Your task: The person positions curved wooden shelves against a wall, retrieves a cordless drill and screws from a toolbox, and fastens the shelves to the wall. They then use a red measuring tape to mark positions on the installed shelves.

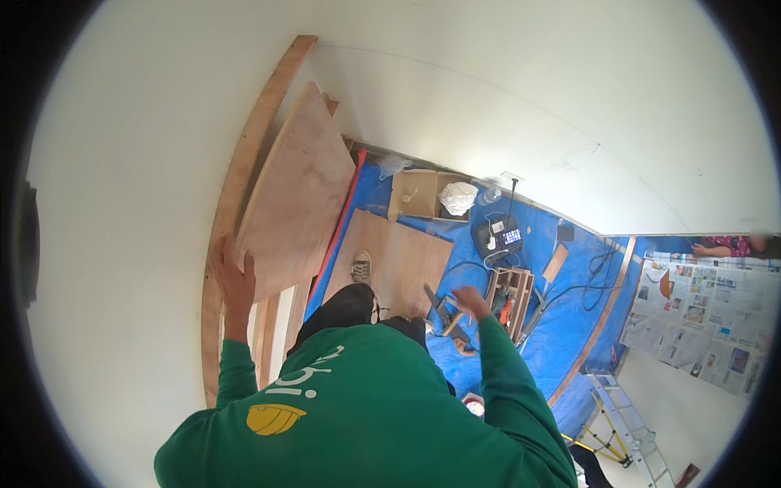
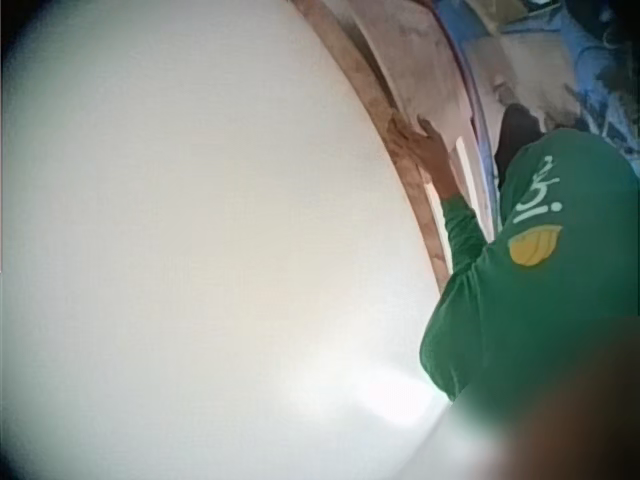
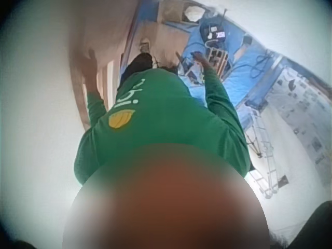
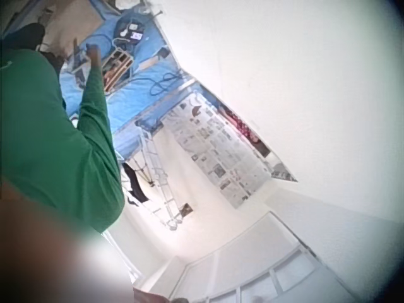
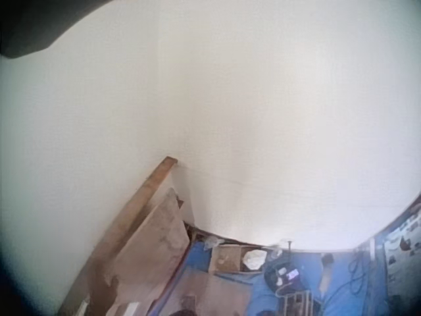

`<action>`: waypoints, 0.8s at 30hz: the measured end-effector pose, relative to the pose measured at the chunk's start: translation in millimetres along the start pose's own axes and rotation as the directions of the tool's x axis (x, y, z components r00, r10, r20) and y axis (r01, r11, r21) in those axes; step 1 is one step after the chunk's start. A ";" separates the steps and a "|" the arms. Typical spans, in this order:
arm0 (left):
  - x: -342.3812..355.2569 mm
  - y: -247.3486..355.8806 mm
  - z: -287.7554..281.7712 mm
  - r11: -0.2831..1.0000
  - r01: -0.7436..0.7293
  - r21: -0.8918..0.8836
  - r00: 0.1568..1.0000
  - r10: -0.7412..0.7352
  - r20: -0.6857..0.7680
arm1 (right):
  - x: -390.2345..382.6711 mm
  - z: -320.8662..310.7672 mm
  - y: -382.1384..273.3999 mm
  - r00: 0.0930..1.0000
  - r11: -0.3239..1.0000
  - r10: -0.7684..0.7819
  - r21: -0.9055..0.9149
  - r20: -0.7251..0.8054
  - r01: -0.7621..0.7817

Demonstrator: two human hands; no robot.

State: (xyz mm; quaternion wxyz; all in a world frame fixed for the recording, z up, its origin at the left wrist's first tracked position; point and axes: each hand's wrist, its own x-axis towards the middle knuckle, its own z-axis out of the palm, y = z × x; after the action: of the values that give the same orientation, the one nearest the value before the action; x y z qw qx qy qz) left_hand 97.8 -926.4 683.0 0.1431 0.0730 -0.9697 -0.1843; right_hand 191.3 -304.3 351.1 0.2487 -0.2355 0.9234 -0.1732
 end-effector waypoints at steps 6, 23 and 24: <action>3.4 -23.7 12.8 0.989 -0.058 0.136 0.995 0.046 0.094 | 285.3 -205.1 -205.1 0.915 0.677 0.325 0.735 -0.238 -0.049; -26.3 10.0 -4.2 0.981 0.193 0.015 0.979 -0.194 0.061 | 415.0 -330.0 -366.8 0.926 0.572 0.336 0.818 -0.170 -0.058; -32.2 14.2 -7.3 0.976 0.213 0.037 0.975 -0.215 0.060 | 408.1 -326.2 -364.6 0.927 0.521 0.347 0.851 -0.143 -0.064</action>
State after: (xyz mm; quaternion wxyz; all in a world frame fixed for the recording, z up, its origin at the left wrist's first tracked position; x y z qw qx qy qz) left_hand 129.3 -909.5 686.8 0.0903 0.1734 -0.9628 -0.1863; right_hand -170.4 -753.1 622.6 0.2083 0.0520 0.7764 -0.5925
